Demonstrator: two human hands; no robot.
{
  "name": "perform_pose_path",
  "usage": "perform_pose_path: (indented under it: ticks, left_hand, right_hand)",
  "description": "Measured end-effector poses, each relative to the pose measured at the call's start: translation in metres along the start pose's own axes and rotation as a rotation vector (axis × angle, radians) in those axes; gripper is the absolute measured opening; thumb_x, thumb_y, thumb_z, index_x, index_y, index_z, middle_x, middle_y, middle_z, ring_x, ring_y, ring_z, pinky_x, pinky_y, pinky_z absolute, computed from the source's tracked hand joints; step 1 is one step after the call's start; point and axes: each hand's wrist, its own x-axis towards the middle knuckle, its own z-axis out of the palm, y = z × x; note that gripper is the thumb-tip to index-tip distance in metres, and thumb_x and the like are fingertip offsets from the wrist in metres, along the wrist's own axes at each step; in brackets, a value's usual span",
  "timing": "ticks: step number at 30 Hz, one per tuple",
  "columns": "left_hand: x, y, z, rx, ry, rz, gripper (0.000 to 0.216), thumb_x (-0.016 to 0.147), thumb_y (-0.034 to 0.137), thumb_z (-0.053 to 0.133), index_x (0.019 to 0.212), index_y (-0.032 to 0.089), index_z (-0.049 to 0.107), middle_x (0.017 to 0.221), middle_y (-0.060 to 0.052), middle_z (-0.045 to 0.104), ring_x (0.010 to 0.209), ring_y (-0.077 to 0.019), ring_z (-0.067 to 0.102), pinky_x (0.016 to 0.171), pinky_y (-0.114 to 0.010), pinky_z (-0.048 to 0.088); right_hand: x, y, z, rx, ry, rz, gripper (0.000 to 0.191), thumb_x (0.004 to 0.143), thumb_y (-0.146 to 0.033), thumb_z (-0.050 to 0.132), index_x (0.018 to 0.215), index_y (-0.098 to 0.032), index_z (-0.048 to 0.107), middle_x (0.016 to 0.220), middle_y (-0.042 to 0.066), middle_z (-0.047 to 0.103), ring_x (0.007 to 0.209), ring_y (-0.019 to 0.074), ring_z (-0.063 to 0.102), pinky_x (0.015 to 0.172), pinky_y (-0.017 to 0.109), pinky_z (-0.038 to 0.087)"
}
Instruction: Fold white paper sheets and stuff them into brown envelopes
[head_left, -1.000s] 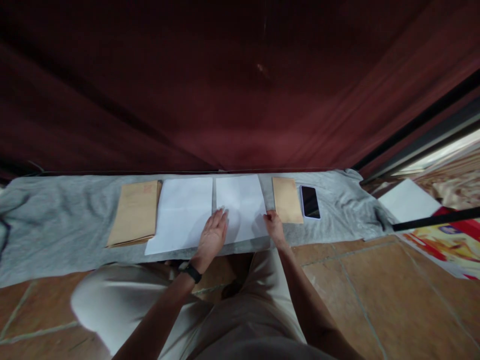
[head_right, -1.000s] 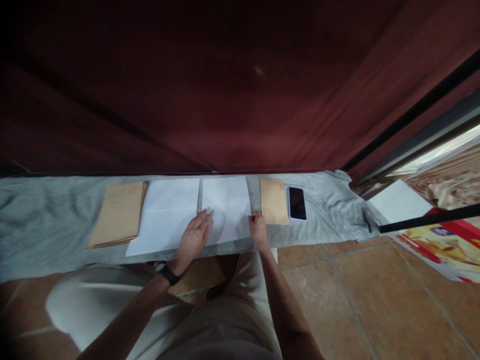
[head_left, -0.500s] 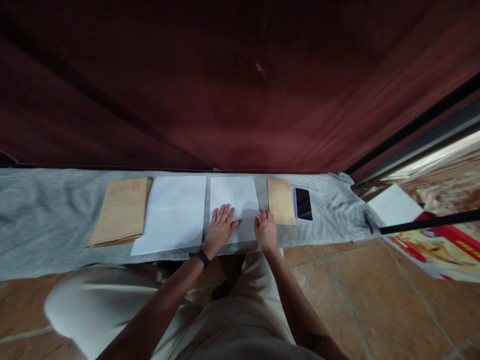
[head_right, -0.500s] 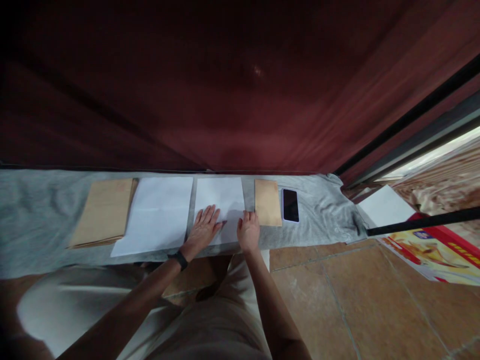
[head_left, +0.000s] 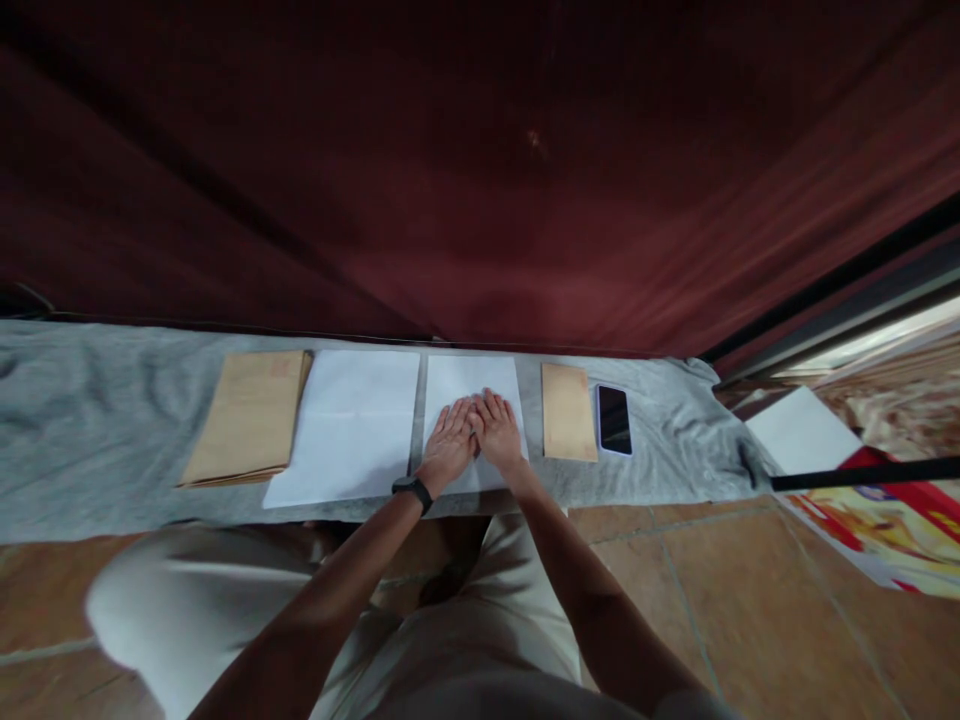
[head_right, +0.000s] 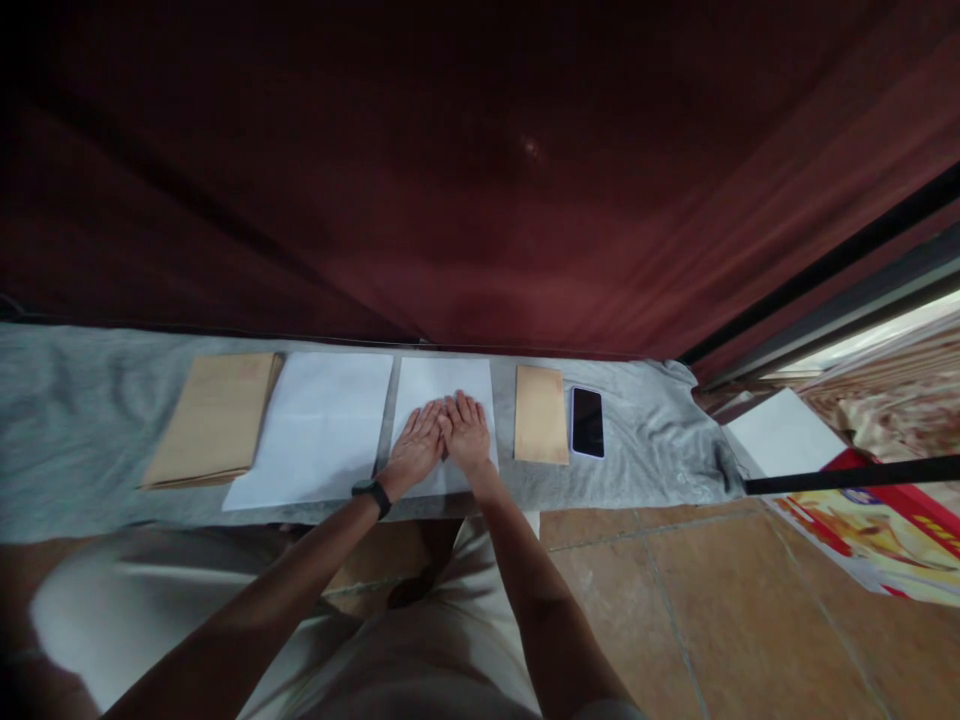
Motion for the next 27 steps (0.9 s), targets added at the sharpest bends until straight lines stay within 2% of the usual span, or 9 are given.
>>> perform_pose_path:
  ticks: [7, 15, 22, 27]
  left_hand:
    - [-0.006, -0.002, -0.005, 0.005, 0.041, -0.084, 0.062, 0.102, 0.034, 0.032, 0.155, 0.002, 0.037, 0.164, -0.021, 0.035, 0.156, -0.0282, 0.025, 0.127, -0.048, 0.024]
    - [-0.016, -0.008, -0.005, -0.015, 0.086, -0.138, 0.063, 0.102, 0.034, 0.033, 0.158, 0.006, 0.032, 0.163, -0.02, 0.037, 0.155, -0.0292, 0.028, 0.126, -0.051, 0.026]
    - [0.014, 0.007, -0.005, -0.052, 0.076, -0.043, 0.06, 0.102, 0.029, 0.031, 0.157, 0.005, 0.035, 0.165, -0.017, 0.035, 0.157, -0.0256, 0.023, 0.128, -0.048, 0.022]
    - [0.024, 0.005, -0.001, -0.039, 0.026, -0.075, 0.06, 0.103, 0.033, 0.03, 0.155, 0.005, 0.04, 0.163, -0.018, 0.037, 0.156, -0.0278, 0.027, 0.128, -0.05, 0.021]
  right_hand:
    - [-0.013, 0.019, -0.001, -0.036, 0.041, 0.053, 0.054, 0.108, -0.038, 0.037, 0.158, -0.015, 0.04, 0.165, 0.016, 0.034, 0.153, 0.0297, 0.032, 0.123, 0.053, 0.025]
    - [-0.021, 0.032, 0.0, -0.033, 0.112, 0.052, 0.055, 0.108, -0.038, 0.037, 0.156, -0.012, 0.041, 0.163, 0.018, 0.037, 0.152, 0.0303, 0.032, 0.122, 0.054, 0.028]
    - [-0.021, 0.029, -0.002, -0.053, 0.107, 0.062, 0.055, 0.108, -0.037, 0.037, 0.156, -0.012, 0.041, 0.163, 0.018, 0.037, 0.151, 0.0304, 0.034, 0.123, 0.052, 0.027]
    - [-0.021, 0.029, -0.005, -0.046, 0.082, 0.074, 0.054, 0.108, -0.037, 0.037, 0.156, -0.013, 0.041, 0.163, 0.017, 0.038, 0.152, 0.0302, 0.034, 0.123, 0.052, 0.027]
